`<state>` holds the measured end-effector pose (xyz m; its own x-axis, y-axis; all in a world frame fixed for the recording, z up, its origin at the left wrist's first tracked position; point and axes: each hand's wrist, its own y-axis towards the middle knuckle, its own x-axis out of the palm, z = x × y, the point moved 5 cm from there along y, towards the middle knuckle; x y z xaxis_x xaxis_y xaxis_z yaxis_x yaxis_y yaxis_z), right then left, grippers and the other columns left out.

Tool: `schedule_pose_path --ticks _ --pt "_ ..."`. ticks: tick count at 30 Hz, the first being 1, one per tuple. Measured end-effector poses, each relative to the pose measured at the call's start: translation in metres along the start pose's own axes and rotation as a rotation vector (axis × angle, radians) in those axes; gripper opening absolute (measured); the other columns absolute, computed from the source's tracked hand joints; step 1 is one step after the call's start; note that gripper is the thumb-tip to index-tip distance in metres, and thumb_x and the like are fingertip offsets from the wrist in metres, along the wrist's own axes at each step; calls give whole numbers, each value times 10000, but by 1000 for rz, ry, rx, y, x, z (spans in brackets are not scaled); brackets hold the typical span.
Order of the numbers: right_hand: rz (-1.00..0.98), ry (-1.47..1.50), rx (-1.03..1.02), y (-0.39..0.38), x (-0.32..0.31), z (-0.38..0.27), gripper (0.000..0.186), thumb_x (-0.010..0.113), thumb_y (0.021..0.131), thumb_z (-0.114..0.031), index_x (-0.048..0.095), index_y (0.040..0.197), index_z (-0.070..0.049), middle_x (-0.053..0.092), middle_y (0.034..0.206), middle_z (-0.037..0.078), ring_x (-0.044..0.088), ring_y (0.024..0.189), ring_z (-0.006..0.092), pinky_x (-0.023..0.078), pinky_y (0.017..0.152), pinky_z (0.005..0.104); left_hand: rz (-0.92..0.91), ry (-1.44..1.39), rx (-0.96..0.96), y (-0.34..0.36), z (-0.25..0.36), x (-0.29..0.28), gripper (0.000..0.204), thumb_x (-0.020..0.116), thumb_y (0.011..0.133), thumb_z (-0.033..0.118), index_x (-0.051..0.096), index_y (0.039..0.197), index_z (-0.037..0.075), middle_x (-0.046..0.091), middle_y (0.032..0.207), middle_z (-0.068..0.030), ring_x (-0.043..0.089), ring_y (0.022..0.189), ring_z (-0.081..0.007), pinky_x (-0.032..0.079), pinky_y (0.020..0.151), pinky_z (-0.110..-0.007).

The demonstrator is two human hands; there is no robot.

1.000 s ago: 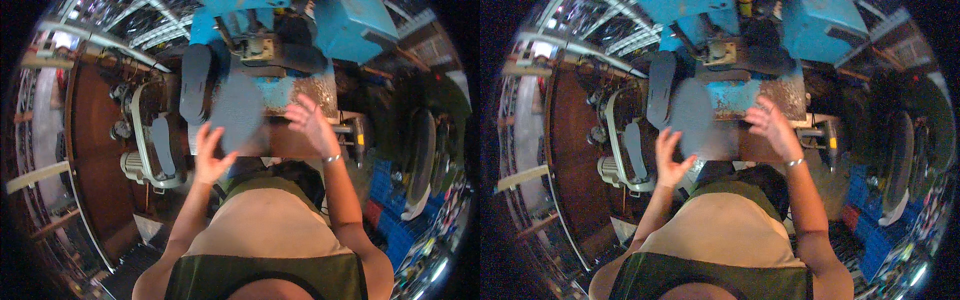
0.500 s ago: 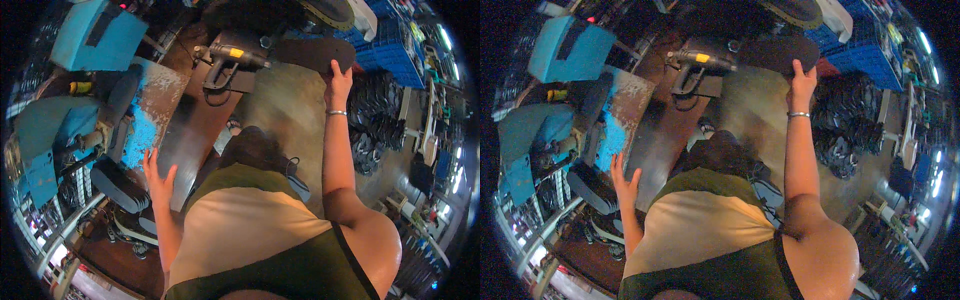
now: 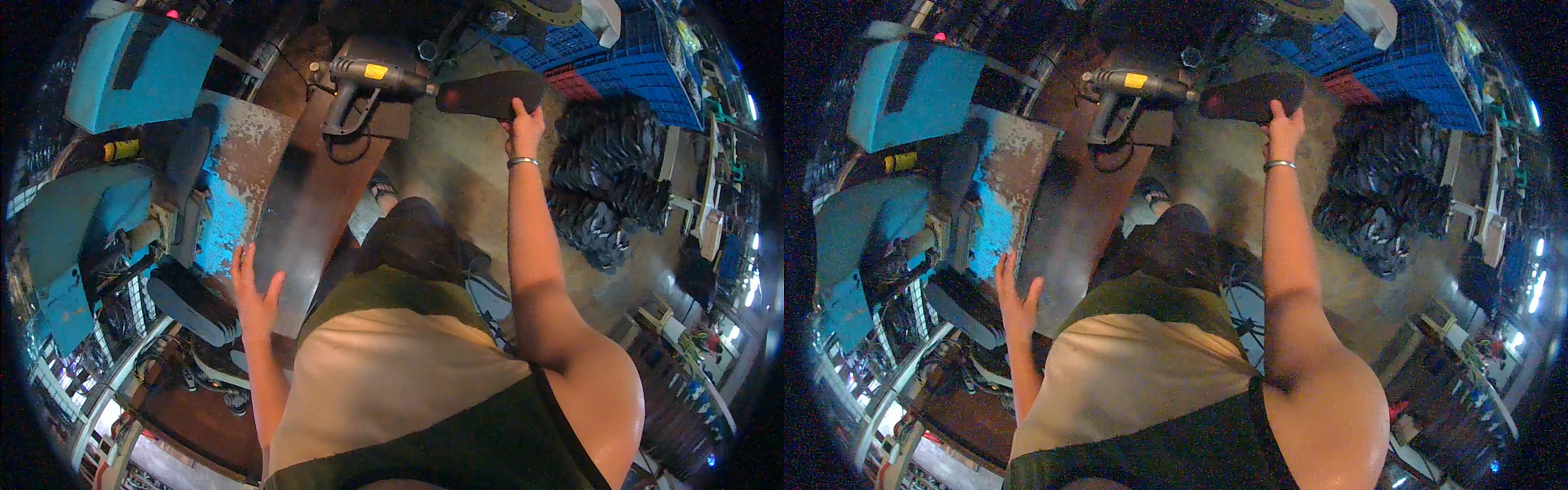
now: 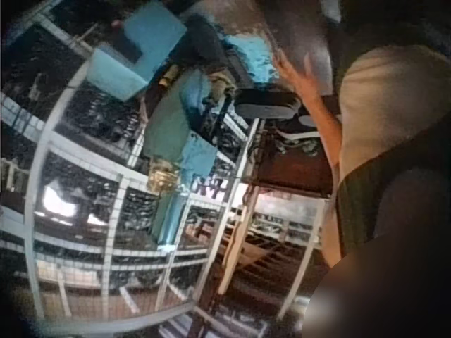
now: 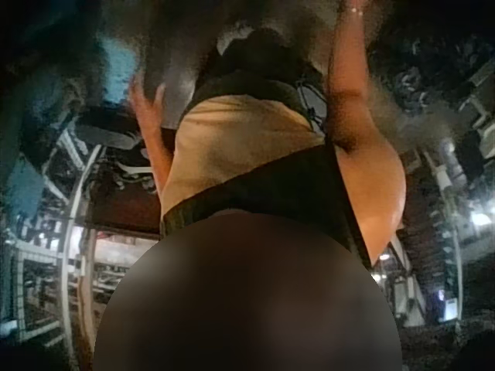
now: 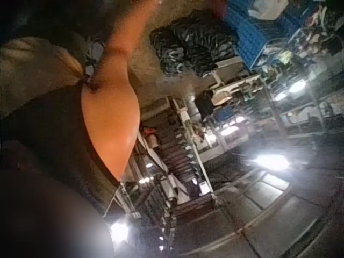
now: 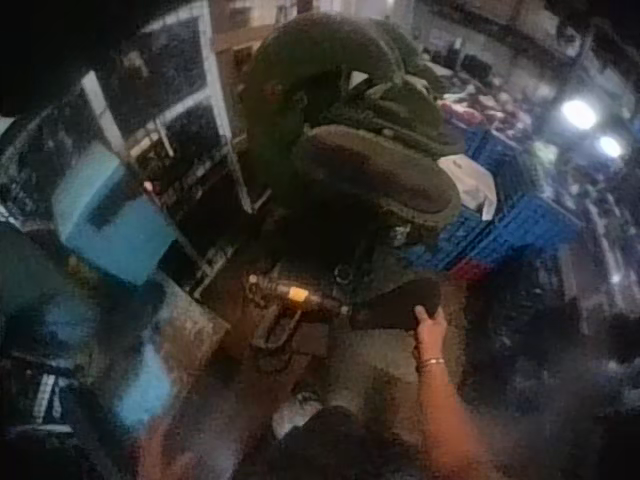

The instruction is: The person repeatedly presses black shoe insoles against a grinding machine to smooth their surfaces. After processing several insoles, the person stacks them and briefly inspects the finished pieces.

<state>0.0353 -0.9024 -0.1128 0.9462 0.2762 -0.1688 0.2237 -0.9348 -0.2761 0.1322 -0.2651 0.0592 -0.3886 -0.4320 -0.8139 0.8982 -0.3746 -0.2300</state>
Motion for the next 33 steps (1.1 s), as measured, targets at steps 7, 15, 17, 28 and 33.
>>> schedule_pose_path --ticks 7,15,17,28,33 --pt "-39 38 -3 0 -14 -23 318 756 998 -142 642 1294 -123 757 1074 54 748 785 207 602 530 317 -34 -6 -12 -12 -18 15 779 822 953 260 469 1632 116 377 1679 -259 386 1546 -445 337 1268 -514" --pt "-79 34 -1 2 41 32 281 755 997 -135 659 1261 -115 759 1081 53 734 757 190 570 501 305 0 -16 -18 -5 -18 11 760 810 955 238 478 1632 140 404 1679 -227 393 1549 -421 330 1277 -509" --pt "-89 31 24 8 39 35 301 768 990 -143 658 1268 -112 757 1090 62 731 773 194 572 511 312 19 -24 -27 -5 -23 8 753 808 957 246 485 1628 141 415 1680 -215 400 1547 -413 328 1279 -508" --pt "-18 -120 -512 -65 2 -149 412 828 965 -204 689 1231 79 758 1195 163 694 960 272 582 885 427 308 85 -16 76 -74 -3 793 868 892 358 527 1595 225 379 1694 -228 349 1566 -465 318 1274 -560" --pt "-393 50 -408 -161 92 -204 421 775 1018 -157 613 1361 25 709 1315 137 706 1056 264 612 899 421 286 214 18 206 -84 -26 897 892 843 346 472 1633 266 326 1720 -254 238 1620 -481 220 1264 -698"
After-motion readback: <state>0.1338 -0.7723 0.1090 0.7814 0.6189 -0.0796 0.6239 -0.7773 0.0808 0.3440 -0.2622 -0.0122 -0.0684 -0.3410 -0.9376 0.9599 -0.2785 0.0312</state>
